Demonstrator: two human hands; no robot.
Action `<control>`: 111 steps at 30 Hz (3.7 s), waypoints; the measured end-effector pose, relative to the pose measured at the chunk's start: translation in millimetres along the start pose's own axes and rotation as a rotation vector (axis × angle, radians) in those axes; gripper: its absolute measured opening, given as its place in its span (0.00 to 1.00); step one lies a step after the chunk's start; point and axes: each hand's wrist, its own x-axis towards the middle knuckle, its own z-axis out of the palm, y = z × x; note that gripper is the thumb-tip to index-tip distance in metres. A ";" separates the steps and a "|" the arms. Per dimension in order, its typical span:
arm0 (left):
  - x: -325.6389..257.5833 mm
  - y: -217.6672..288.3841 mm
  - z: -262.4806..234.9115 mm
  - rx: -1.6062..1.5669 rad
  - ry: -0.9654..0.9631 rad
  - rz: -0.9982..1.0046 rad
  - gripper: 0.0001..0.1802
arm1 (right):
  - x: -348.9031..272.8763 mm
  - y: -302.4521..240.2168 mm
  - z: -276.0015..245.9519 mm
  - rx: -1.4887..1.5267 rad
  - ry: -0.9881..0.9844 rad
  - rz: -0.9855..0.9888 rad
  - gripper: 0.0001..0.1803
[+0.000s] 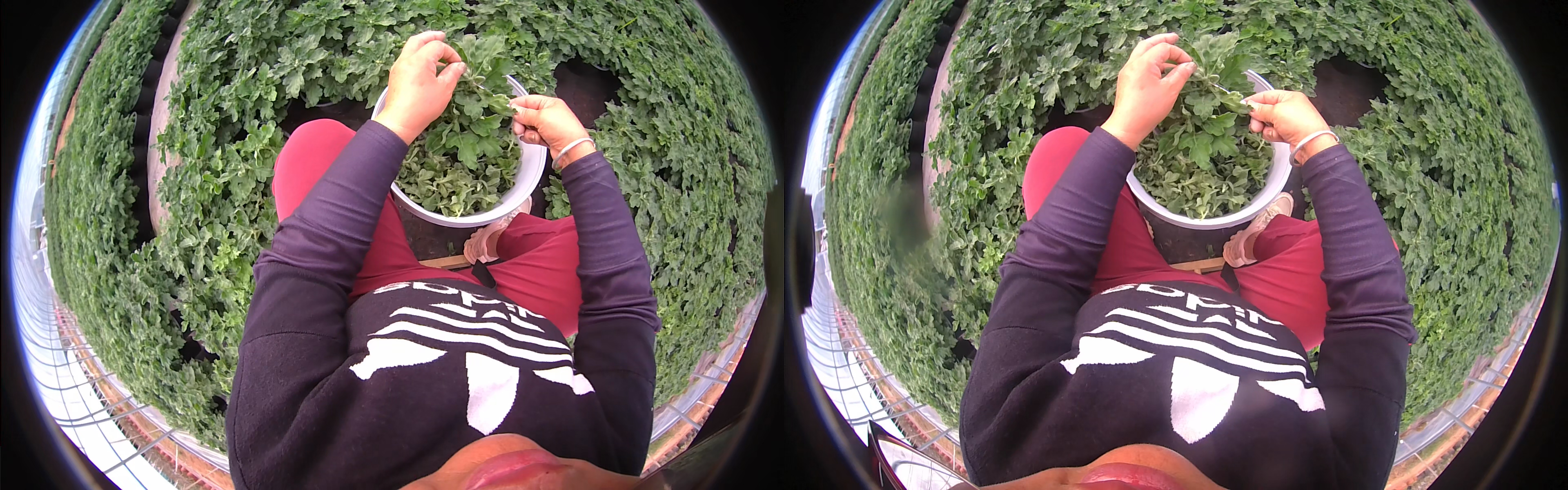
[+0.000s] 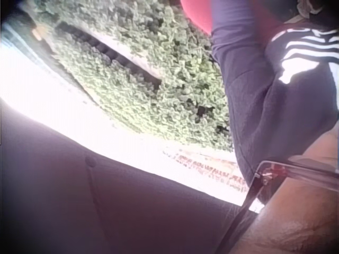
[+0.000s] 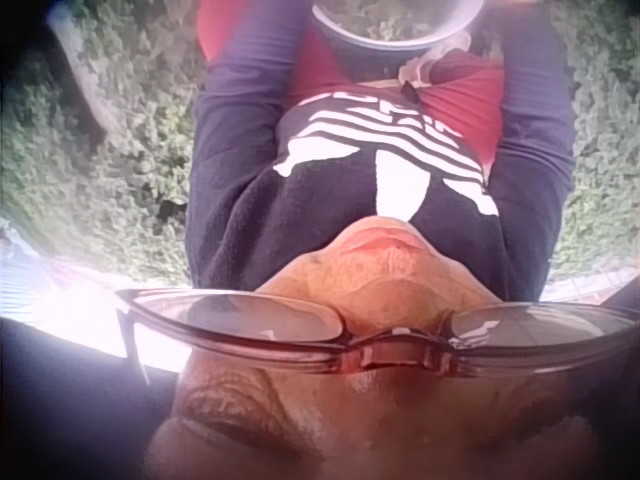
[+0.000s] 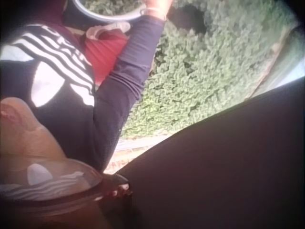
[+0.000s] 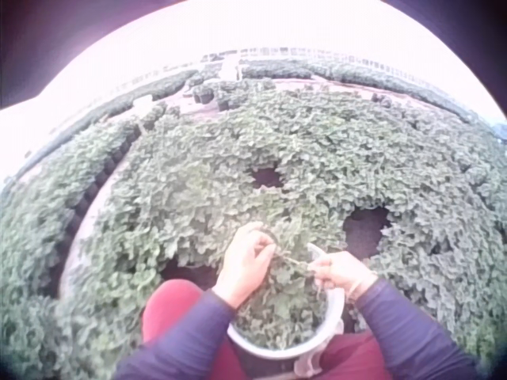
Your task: The person sits cross-legged in a greenhouse and uses scissors to trim leaves from green leafy plants, placing the trimmed leaves into a white bucket held between the legs.
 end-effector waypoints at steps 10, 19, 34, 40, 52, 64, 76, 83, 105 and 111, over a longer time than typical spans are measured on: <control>-0.3 -3.0 0.1 0.006 -0.018 -0.002 0.07 | 0.7 5.9 -5.5 -0.084 -0.063 -0.102 0.10; -1.1 -2.3 -0.6 -0.010 -0.034 -0.027 0.07 | -20.6 1.1 10.7 -1.020 0.384 -0.683 0.12; -3.0 3.6 -2.7 -0.037 -0.079 -0.020 0.06 | -3.3 20.8 -2.0 0.040 0.007 -0.106 0.09; -3.2 1.0 -2.0 -0.029 -0.078 -0.008 0.06 | -6.7 22.4 3.8 -0.016 0.069 -0.178 0.10; -3.3 -1.5 -6.7 -0.109 -0.099 -0.126 0.07 | -37.2 -18.9 -55.5 -0.028 -0.112 -0.353 0.11; -11.0 14.4 -20.7 -0.154 -0.135 -0.174 0.11 | -72.6 -38.7 -63.3 -0.506 -0.191 -0.205 0.13; -16.9 18.5 -14.2 -0.263 -0.242 -0.152 0.26 | -53.1 -25.7 -21.6 -0.759 0.181 -0.682 0.14; -10.1 17.2 -9.2 -0.264 -0.267 -0.154 0.28 | -42.3 -20.2 0.2 -0.946 0.388 -0.794 0.13; -4.3 15.9 -7.0 -0.360 -0.272 -0.168 0.26 | -36.8 -16.9 6.9 -1.209 0.523 -1.137 0.11; -3.7 13.3 -4.2 -0.312 -0.242 -0.169 0.26 | -36.6 -12.5 5.7 -1.208 0.545 -1.161 0.10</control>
